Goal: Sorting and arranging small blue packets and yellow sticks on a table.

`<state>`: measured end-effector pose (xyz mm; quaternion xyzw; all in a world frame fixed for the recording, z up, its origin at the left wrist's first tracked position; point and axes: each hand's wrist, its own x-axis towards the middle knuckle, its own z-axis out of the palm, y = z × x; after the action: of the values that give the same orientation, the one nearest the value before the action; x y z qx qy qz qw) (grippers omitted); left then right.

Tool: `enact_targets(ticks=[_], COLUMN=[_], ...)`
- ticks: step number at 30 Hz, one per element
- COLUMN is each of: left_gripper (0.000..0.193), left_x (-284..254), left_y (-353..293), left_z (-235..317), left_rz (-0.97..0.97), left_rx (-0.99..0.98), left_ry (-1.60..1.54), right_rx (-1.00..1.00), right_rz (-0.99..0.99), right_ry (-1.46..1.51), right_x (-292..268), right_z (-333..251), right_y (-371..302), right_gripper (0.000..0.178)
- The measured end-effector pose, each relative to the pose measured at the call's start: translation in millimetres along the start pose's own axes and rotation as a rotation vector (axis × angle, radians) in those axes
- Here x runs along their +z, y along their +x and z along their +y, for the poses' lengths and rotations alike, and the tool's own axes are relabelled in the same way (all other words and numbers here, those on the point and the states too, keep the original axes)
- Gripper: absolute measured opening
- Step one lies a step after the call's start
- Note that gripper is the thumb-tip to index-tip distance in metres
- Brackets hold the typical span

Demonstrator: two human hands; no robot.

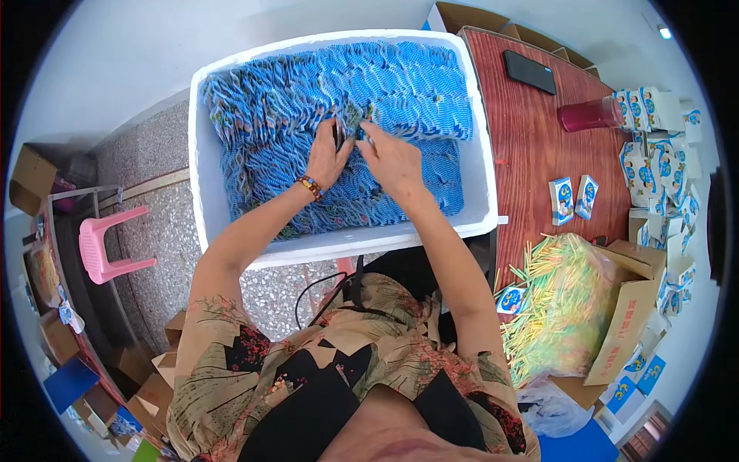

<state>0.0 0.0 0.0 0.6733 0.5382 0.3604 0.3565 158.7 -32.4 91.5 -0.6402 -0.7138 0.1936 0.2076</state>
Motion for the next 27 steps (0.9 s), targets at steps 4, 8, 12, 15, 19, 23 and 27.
enact_targets(ticks=[4,8,12,15,19,23,27], left_gripper=[0.048,0.05,0.046,0.045,0.046,0.043,0.043], left_x=[6,20,25,24,28,31,26], left_y=[0,5,7,12,10,9,11], left_z=[-1,12,11,8,15,17,18], left_rz=[0.039,0.085,0.169,0.177,0.2,0.215,0.187], left_rx=[0.019,0.056,0.037,-0.075,-0.075,-0.112,-0.132], left_ry=[0.036,0.106,0.178,0.175,0.201,0.211,0.197], right_rx=[0.099,0.162,0.223,0.238,0.233,0.221,0.251], right_rz=[-0.21,-0.205,-0.173,-0.129,-0.022,0.033,0.029], right_ry=[0.012,0.167,0.103,0.008,-0.102,-0.12,-0.044], right_x=[-6,12,16,18,19,21,21], right_z=[17,41,26,17,15,17,25], right_y=[-18,-11,7,18,35,38,32], right_gripper=[0.028,0.031,0.034,0.037,0.04,0.039,0.038])
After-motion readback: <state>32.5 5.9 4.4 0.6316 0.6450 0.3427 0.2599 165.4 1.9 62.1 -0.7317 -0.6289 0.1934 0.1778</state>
